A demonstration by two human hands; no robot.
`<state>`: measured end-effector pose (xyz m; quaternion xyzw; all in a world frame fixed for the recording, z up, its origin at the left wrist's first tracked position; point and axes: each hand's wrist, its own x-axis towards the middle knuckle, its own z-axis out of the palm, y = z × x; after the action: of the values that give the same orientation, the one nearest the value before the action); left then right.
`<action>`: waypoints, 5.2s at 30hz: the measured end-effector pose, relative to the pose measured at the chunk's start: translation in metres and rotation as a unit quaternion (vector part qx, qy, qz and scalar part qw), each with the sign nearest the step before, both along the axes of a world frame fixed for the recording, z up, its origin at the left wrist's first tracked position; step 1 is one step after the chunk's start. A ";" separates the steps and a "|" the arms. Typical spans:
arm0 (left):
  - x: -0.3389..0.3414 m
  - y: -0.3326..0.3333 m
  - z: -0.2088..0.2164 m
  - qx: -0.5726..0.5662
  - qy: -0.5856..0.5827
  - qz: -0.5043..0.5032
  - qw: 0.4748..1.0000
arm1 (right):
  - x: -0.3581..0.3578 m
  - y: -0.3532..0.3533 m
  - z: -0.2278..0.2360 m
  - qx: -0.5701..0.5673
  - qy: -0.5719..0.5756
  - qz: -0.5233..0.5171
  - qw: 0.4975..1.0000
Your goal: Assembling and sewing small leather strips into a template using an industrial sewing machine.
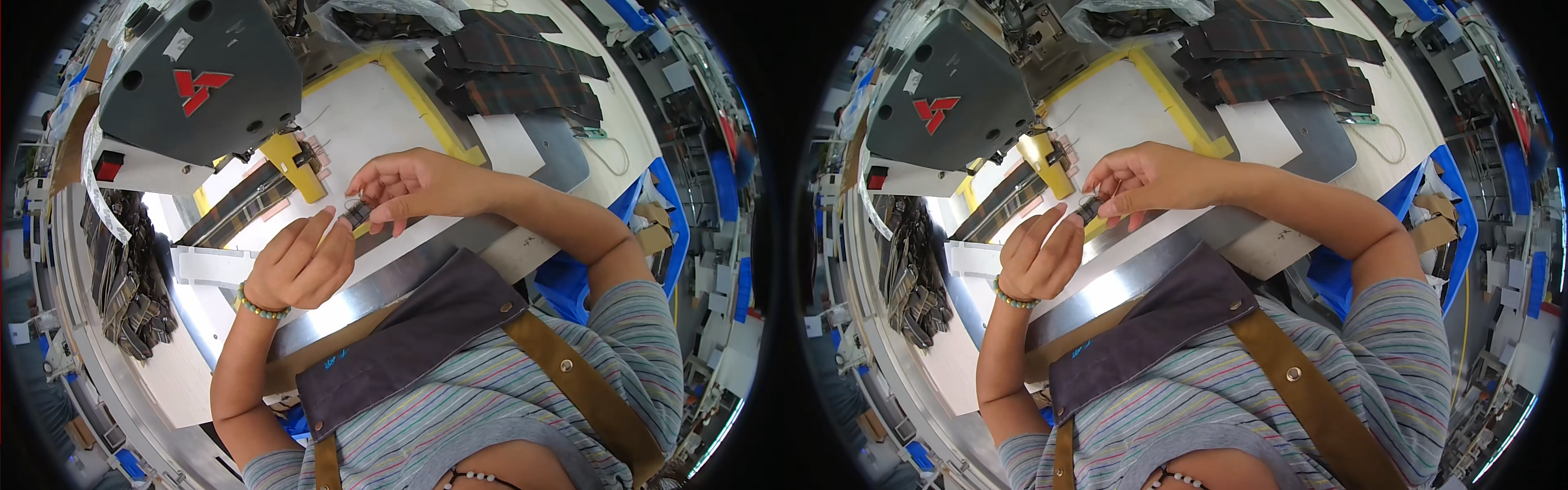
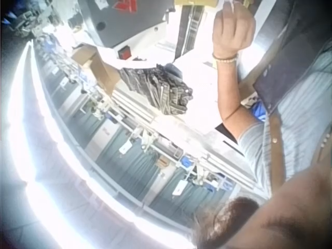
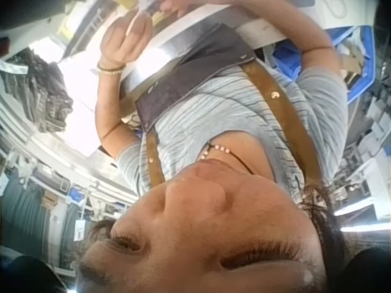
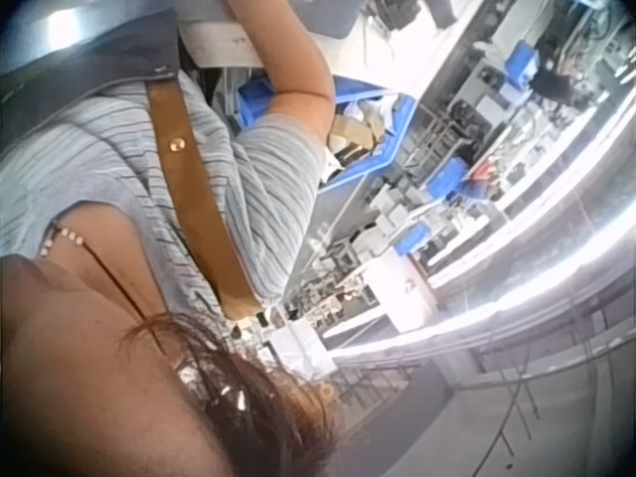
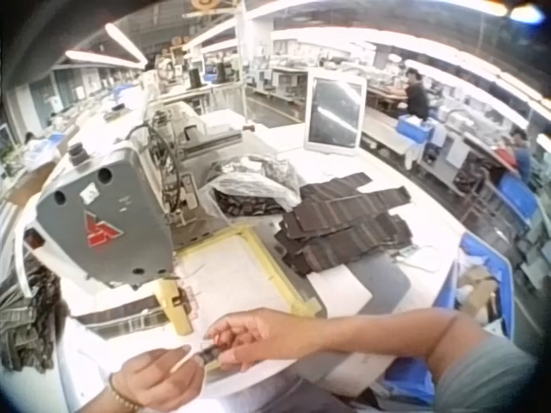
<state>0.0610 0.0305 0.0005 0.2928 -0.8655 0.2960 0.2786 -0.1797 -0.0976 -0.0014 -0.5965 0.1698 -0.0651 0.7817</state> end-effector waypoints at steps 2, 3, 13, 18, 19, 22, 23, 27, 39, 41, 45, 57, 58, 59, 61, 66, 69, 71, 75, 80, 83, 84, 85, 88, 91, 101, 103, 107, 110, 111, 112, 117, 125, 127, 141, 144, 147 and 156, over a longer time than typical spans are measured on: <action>-0.001 0.001 0.005 0.034 -0.006 0.006 0.999 | 0.000 -0.003 0.001 -0.019 0.037 0.010 0.999; -0.001 0.001 0.004 0.035 -0.006 0.007 0.999 | 0.000 -0.004 0.003 -0.039 0.074 0.021 0.996; 0.005 0.008 0.004 0.116 0.052 -0.010 0.992 | -0.013 -0.016 0.013 -0.303 -0.017 -0.069 0.950; 0.003 0.003 0.005 0.116 0.057 -0.016 0.992 | -0.006 -0.008 -0.002 -0.192 -0.187 -0.042 0.963; 0.002 0.003 0.004 0.121 0.062 -0.023 0.990 | -0.007 -0.004 0.000 -0.192 -0.186 -0.043 0.963; -0.002 0.005 0.006 0.118 0.026 -0.050 0.991 | -0.009 0.008 0.012 -0.124 -0.010 0.060 0.990; -0.004 0.007 0.006 0.108 -0.015 -0.068 0.992 | -0.010 0.008 0.015 -0.123 -0.010 0.062 0.990; -0.007 0.001 0.012 0.061 -0.036 -0.065 0.995 | -0.021 0.002 0.001 -0.492 -0.097 -0.064 0.863; 0.032 0.010 0.004 0.005 -0.092 -0.039 0.995 | -0.161 -0.026 0.084 -0.336 0.190 0.152 0.910; 0.030 0.009 0.001 0.000 -0.095 -0.041 0.995 | -0.162 -0.038 0.083 -0.418 0.212 0.195 0.861; 0.021 0.007 -0.003 -0.039 -0.080 -0.029 0.996 | -0.093 -0.017 0.054 -0.447 0.082 -0.039 0.890; 0.009 -0.002 -0.004 -0.004 -0.080 -0.053 0.995 | 0.008 0.017 0.001 -0.489 -0.051 -0.067 0.868; 0.008 -0.002 -0.004 0.009 -0.069 -0.054 0.996 | 0.008 0.019 -0.001 -0.490 -0.050 -0.068 0.868; 0.007 -0.002 -0.004 0.008 -0.069 -0.054 0.996 | 0.008 0.020 -0.003 -0.511 -0.054 -0.074 0.854; 0.006 -0.001 -0.003 0.032 -0.065 -0.047 0.996 | 0.007 0.023 -0.003 -0.533 -0.057 -0.080 0.840; 0.002 -0.003 -0.003 0.032 -0.053 -0.054 0.997 | 0.005 0.028 0.004 -0.680 0.043 -0.036 0.731; 0.003 -0.003 0.000 0.024 -0.053 -0.061 0.996 | -0.006 0.019 0.005 -0.683 0.038 -0.084 0.724; 0.004 -0.003 0.001 0.018 -0.058 -0.065 0.996 | -0.022 0.011 0.009 -0.663 0.061 -0.123 0.736; 0.012 0.002 -0.004 0.028 -0.044 -0.055 0.997 | -0.071 -0.004 0.018 -0.420 0.073 -0.056 0.903; 0.013 0.000 -0.001 0.012 -0.054 -0.059 0.997 | -0.174 0.009 0.015 -0.136 0.205 0.211 0.946; 0.015 -0.002 -0.002 -0.002 -0.062 -0.064 0.996 | -0.200 0.024 0.030 -0.190 0.303 0.304 0.883; 0.014 -0.002 -0.001 -0.002 -0.064 -0.066 0.996 | -0.202 0.026 0.039 -0.284 0.342 0.350 0.825; 0.013 -0.002 -0.001 -0.002 -0.066 -0.069 0.995 | -0.194 0.023 0.050 -0.283 0.343 0.348 0.825; 0.009 0.001 0.001 -0.006 -0.066 -0.061 0.996 | -0.140 0.008 0.067 -0.398 0.282 0.214 0.846; 0.006 0.001 0.004 -0.003 -0.079 -0.060 0.995 | -0.083 0.019 0.051 -0.316 0.162 -0.040 0.934; 0.006 0.002 0.009 -0.016 -0.148 -0.068 0.987 | 0.010 0.030 0.010 -0.020 0.080 -0.094 0.992; 0.006 0.002 0.007 -0.006 -0.143 -0.066 0.988 | 0.012 0.029 0.011 -0.008 0.085 -0.095 0.992; 0.005 0.003 0.005 0.002 -0.134 -0.063 0.989 | 0.013 0.030 0.012 0.019 0.076 -0.090 0.993; 0.010 0.004 0.005 0.010 -0.135 -0.054 0.989 | 0.013 0.030 0.008 0.067 0.062 -0.108 0.990; 0.011 0.003 0.005 0.008 -0.137 -0.055 0.989 | 0.014 0.030 0.007 0.096 0.055 -0.119 0.987; 0.011 0.004 0.005 0.007 -0.138 -0.056 0.989 | 0.015 0.030 0.008 0.096 0.055 -0.118 0.987; 0.013 0.010 0.004 0.015 -0.139 -0.043 0.989 | 0.023 0.032 0.013 0.017 0.076 -0.071 0.994; 0.017 0.016 0.004 0.036 -0.106 -0.021 0.993 | 0.020 0.035 -0.001 -0.320 -0.029 -0.138 0.937; 0.019 0.018 0.004 0.053 -0.080 -0.008 0.995 | 0.019 0.036 -0.003 -0.447 -0.093 -0.148 0.877; 0.014 0.019 0.009 0.064 -0.037 -0.014 0.997 | 0.023 0.035 -0.008 -0.652 -0.154 -0.147 0.728; 0.016 0.019 0.008 0.058 -0.040 -0.016 0.997 | 0.025 0.037 -0.008 -0.607 -0.148 -0.169 0.762; 0.017 0.019 0.010 0.061 -0.045 -0.017 0.997 | 0.028 0.036 -0.007 -0.604 -0.163 -0.175 0.760; 0.020 0.017 0.007 0.049 -0.053 -0.017 0.997 | 0.024 0.030 -0.009 -0.586 -0.145 -0.134 0.786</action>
<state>0.0812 0.0476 0.0077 0.2750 -0.8974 0.2634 0.2229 -0.1559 -0.0676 -0.0100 -0.8947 0.0621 -0.3422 0.2802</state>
